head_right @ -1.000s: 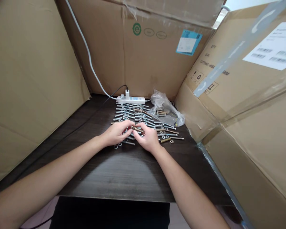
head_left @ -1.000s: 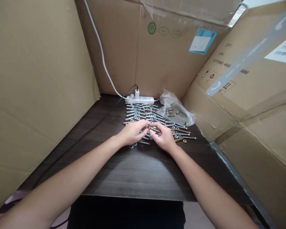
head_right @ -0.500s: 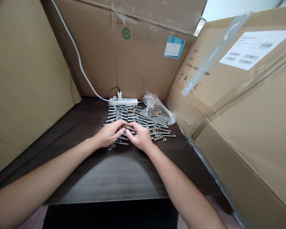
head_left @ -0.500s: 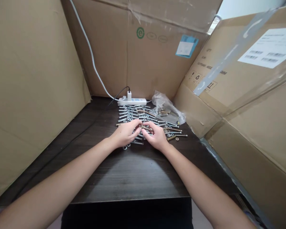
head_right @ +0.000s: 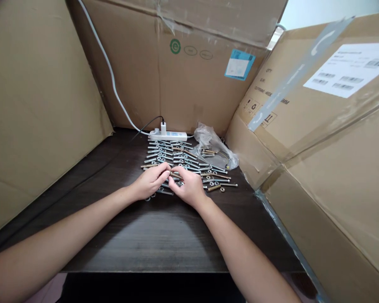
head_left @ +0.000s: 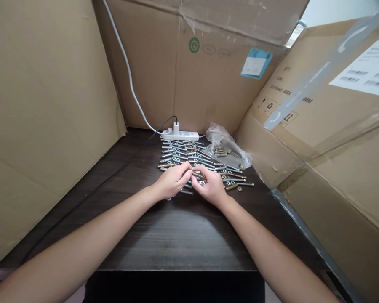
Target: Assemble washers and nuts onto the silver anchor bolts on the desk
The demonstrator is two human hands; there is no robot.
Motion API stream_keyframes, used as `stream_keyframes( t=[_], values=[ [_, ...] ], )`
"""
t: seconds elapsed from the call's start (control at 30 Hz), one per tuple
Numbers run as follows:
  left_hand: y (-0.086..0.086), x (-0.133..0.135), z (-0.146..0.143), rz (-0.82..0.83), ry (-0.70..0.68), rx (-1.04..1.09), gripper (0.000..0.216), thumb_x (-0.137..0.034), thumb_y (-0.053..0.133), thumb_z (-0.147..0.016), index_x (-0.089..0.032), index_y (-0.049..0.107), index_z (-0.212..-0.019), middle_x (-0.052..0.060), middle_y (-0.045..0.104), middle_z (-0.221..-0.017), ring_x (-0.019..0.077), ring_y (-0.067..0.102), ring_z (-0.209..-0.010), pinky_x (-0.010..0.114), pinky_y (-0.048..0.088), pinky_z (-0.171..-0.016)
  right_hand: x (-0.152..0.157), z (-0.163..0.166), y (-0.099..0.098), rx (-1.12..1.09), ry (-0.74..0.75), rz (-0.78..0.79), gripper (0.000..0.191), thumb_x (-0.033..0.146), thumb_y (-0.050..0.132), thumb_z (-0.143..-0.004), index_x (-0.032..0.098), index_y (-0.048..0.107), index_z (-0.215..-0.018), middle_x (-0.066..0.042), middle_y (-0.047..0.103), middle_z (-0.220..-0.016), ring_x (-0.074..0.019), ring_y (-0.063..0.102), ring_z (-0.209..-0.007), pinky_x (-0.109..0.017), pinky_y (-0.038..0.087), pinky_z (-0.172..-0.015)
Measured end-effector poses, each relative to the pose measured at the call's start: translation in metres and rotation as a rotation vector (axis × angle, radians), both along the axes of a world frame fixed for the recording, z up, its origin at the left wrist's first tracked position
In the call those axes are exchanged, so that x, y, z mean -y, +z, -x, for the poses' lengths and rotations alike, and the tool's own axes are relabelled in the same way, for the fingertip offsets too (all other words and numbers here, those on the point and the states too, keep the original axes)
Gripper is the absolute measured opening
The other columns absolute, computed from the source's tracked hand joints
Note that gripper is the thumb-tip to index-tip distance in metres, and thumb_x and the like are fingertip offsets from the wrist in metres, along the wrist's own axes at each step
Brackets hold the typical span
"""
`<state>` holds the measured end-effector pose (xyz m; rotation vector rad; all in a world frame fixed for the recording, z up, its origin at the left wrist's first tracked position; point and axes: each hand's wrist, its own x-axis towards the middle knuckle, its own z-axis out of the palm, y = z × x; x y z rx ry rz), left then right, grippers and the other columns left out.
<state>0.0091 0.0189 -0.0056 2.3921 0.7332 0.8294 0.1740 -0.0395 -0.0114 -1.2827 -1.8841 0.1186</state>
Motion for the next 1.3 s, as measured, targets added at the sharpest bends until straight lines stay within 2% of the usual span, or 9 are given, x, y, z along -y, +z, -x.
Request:
stream_keyframes(
  t=[0.17, 0.3, 0.5, 0.63, 0.8, 1.13, 1.3],
  values=[
    [-0.004, -0.001, -0.001, -0.016, 0.031, -0.025, 0.033, -0.035, 0.031, -0.095, -0.018, 0.046, -0.071, -0.003, 0.049, -0.063, 0.0116, 0.046, -0.057, 0.023, 0.032, -0.056, 0.0, 0.001, -0.001, 0.035, 0.004, -0.01, 0.019, 0.029, 0.053, -0.082, 0.022, 0.062, -0.097, -0.002, 0.068, -0.087, -0.0157, 0.063, -0.07, -0.024, 0.049, -0.066],
    [-0.006, 0.0, 0.0, -0.016, 0.057, -0.026, 0.04, -0.034, 0.026, -0.097, -0.017, 0.048, -0.068, -0.002, 0.05, -0.061, 0.0119, 0.047, -0.058, 0.024, 0.032, -0.057, 0.0, 0.002, -0.002, 0.043, 0.015, -0.006, 0.019, 0.027, 0.054, -0.082, 0.022, 0.061, -0.099, -0.001, 0.068, -0.089, -0.016, 0.063, -0.073, -0.025, 0.05, -0.069],
    [0.0, 0.004, 0.002, -0.01, 0.079, 0.046, 0.021, -0.031, 0.034, -0.094, -0.019, 0.049, -0.089, -0.001, 0.055, -0.076, 0.0139, 0.051, -0.068, 0.026, 0.039, -0.066, -0.003, -0.005, 0.0, 0.098, -0.018, -0.013, 0.02, 0.028, 0.054, -0.081, 0.023, 0.062, -0.098, -0.001, 0.069, -0.089, -0.0164, 0.064, -0.073, -0.025, 0.049, -0.068],
    [0.0, 0.004, 0.003, -0.01, 0.039, 0.023, 0.009, -0.023, 0.043, -0.086, -0.019, 0.049, -0.092, -0.001, 0.054, -0.077, 0.0139, 0.05, -0.068, 0.025, 0.04, -0.063, -0.009, -0.015, 0.005, 0.243, 0.003, -0.046, 0.019, 0.028, 0.057, -0.079, 0.023, 0.064, -0.096, -0.001, 0.07, -0.089, -0.0175, 0.065, -0.077, -0.025, 0.047, -0.072],
    [0.001, 0.006, 0.001, -0.015, 0.045, 0.007, 0.012, -0.024, 0.042, -0.089, -0.02, 0.047, -0.1, -0.001, 0.055, -0.081, 0.0134, 0.051, -0.069, 0.024, 0.041, -0.063, -0.01, -0.017, 0.004, 0.247, -0.018, -0.081, 0.019, 0.029, 0.056, -0.081, 0.023, 0.063, -0.098, -0.001, 0.07, -0.089, -0.0175, 0.065, -0.073, -0.025, 0.047, -0.069],
    [0.006, 0.011, -0.001, -0.028, -0.024, -0.026, 0.013, -0.025, 0.036, -0.093, -0.019, 0.048, -0.093, 0.001, 0.057, -0.085, 0.0144, 0.053, -0.075, 0.025, 0.041, -0.067, 0.001, -0.019, 0.002, 0.185, 0.077, -0.056, 0.021, 0.027, 0.055, -0.081, 0.022, 0.062, -0.101, -0.001, 0.07, -0.093, -0.017, 0.066, -0.076, -0.025, 0.048, -0.07],
    [0.005, 0.011, 0.0, -0.04, -0.034, -0.056, 0.012, -0.024, 0.043, -0.089, -0.019, 0.05, -0.097, 0.002, 0.058, -0.088, 0.0155, 0.053, -0.076, 0.026, 0.042, -0.068, 0.002, -0.021, 0.004, 0.139, 0.048, -0.057, 0.022, 0.027, 0.057, -0.08, 0.022, 0.061, -0.101, -0.001, 0.07, -0.09, -0.0169, 0.065, -0.076, -0.025, 0.048, -0.068]
  ],
)
